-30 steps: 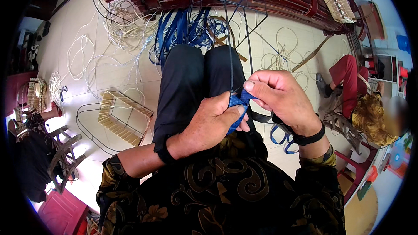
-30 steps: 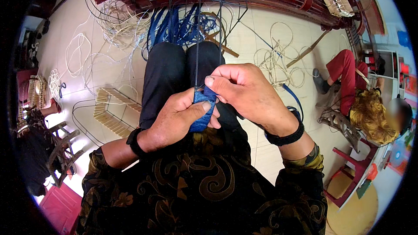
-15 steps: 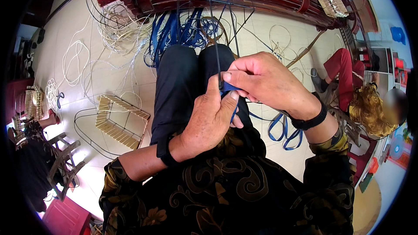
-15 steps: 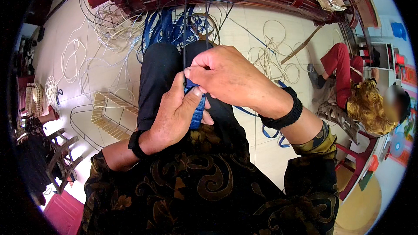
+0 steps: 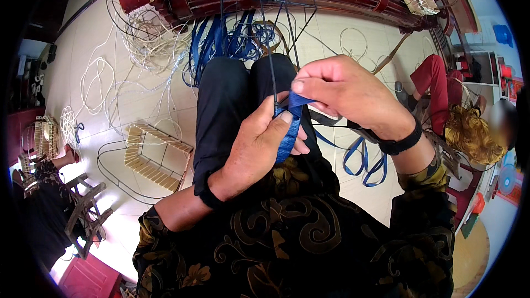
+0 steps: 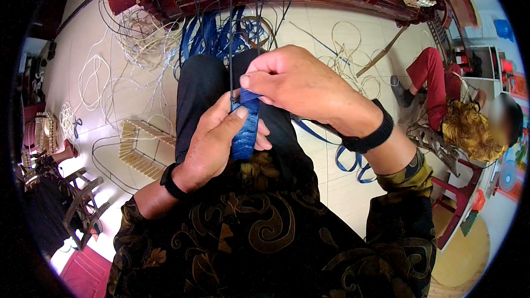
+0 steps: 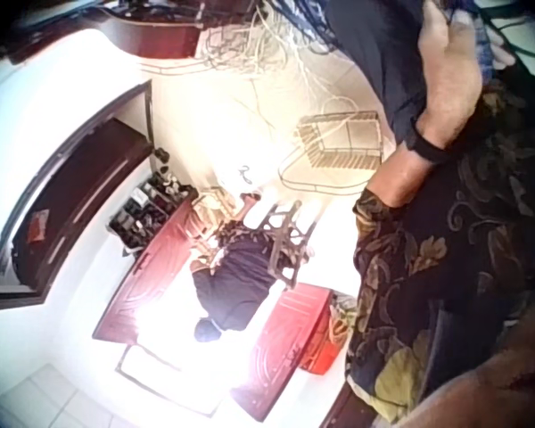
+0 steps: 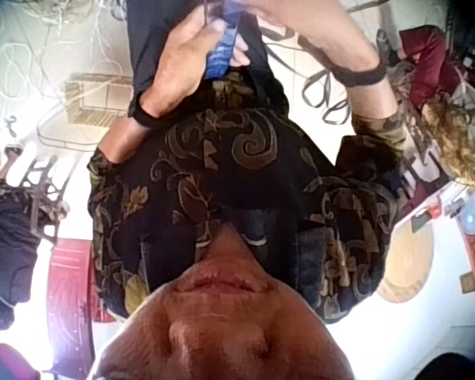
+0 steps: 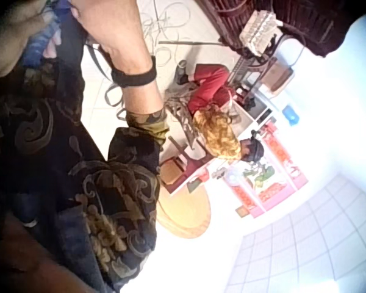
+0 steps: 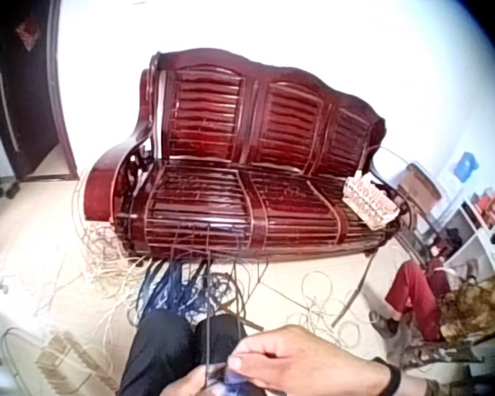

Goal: The person weaves blue synthetic strips through a wire frame to create a basket, wrapping the strips around the wire and pulling them tight by hand.

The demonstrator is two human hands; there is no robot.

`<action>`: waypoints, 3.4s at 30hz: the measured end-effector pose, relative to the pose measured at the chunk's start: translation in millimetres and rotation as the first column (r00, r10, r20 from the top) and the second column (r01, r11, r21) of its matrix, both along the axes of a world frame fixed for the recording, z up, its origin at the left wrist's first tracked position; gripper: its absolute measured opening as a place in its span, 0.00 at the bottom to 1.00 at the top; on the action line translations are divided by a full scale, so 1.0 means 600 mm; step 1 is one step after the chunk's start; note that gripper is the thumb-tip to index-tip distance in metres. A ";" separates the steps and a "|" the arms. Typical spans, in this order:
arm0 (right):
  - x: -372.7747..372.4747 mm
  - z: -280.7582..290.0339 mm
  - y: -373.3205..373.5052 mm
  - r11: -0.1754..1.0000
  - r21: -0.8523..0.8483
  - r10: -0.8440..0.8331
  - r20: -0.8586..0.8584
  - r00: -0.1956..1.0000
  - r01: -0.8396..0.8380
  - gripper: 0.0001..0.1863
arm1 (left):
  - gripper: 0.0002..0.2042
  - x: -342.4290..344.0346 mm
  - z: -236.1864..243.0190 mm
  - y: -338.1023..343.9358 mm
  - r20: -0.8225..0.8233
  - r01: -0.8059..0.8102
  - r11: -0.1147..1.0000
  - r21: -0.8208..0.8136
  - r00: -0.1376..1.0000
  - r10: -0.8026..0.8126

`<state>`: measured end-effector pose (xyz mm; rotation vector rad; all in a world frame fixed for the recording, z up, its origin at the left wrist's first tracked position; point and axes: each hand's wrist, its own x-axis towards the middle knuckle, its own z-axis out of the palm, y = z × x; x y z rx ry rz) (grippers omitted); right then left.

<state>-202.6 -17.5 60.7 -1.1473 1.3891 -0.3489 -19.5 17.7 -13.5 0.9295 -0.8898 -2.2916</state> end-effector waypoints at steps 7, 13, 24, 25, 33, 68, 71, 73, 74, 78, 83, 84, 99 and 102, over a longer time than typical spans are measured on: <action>-0.050 -0.009 0.088 0.983 -0.004 -0.183 0.066 0.981 0.184 0.12 | 0.15 0.006 -0.014 0.006 -0.141 -0.055 0.997 0.053 0.988 0.062; -0.070 -0.053 0.123 0.965 0.018 -0.260 0.161 0.952 0.261 0.13 | 0.14 -0.001 -0.012 0.011 -0.131 -0.059 0.998 0.031 0.989 0.062; -0.045 -0.057 0.077 0.975 -0.214 -0.074 -0.049 0.996 0.062 0.10 | 0.11 -0.013 0.000 0.017 -0.027 -0.053 0.999 -0.007 0.998 0.052; -0.046 -0.057 0.078 0.976 -0.204 -0.084 -0.038 0.996 0.075 0.10 | 0.11 -0.013 -0.001 0.018 -0.017 -0.047 0.999 -0.017 0.999 0.047; -0.048 -0.073 0.094 0.969 -0.173 -0.168 0.058 0.984 0.175 0.10 | 0.10 -0.013 -0.011 0.021 -0.012 -0.030 0.996 -0.084 1.000 0.029; -0.020 -0.075 0.090 0.905 0.091 -0.417 0.385 0.824 0.415 0.07 | 0.15 -0.024 -0.010 0.035 0.017 -0.207 0.978 -0.028 0.978 0.208; -0.017 -0.080 0.094 0.908 0.064 -0.404 0.399 0.823 0.415 0.08 | 0.16 -0.027 -0.009 0.037 0.029 -0.233 0.970 -0.066 0.971 0.236; -0.014 -0.082 0.096 0.910 0.039 -0.394 0.389 0.833 0.412 0.08 | 0.16 -0.029 -0.009 0.038 0.050 -0.247 0.966 -0.071 0.967 0.251; -0.014 -0.080 0.097 0.912 0.050 -0.392 0.406 0.826 0.408 0.09 | 0.16 -0.029 -0.009 0.038 0.061 -0.253 0.965 -0.073 0.964 0.258; -0.009 -0.077 0.098 0.907 0.072 -0.399 0.454 0.796 0.414 0.08 | 0.15 -0.028 -0.004 0.032 0.083 -0.244 0.967 -0.077 0.965 0.250; 0.000 -0.089 0.087 0.879 0.061 -0.452 0.422 0.786 0.473 0.08 | 0.16 -0.004 0.002 0.000 0.097 -0.082 0.996 -0.036 0.992 0.085; 0.003 -0.092 0.085 0.875 0.029 -0.454 0.393 0.800 0.483 0.08 | 0.17 0.006 0.009 -0.012 0.109 -0.048 0.999 0.005 0.993 0.047; 0.014 -0.088 0.098 0.878 0.018 -0.458 0.318 0.830 0.478 0.08 | 0.19 0.049 -0.012 0.015 -0.018 0.122 0.984 -0.132 0.992 -0.126; 0.012 -0.101 0.102 0.873 -0.016 -0.459 0.312 0.832 0.487 0.08 | 0.19 0.027 -0.013 0.012 -0.160 -0.024 0.999 -0.023 0.987 0.020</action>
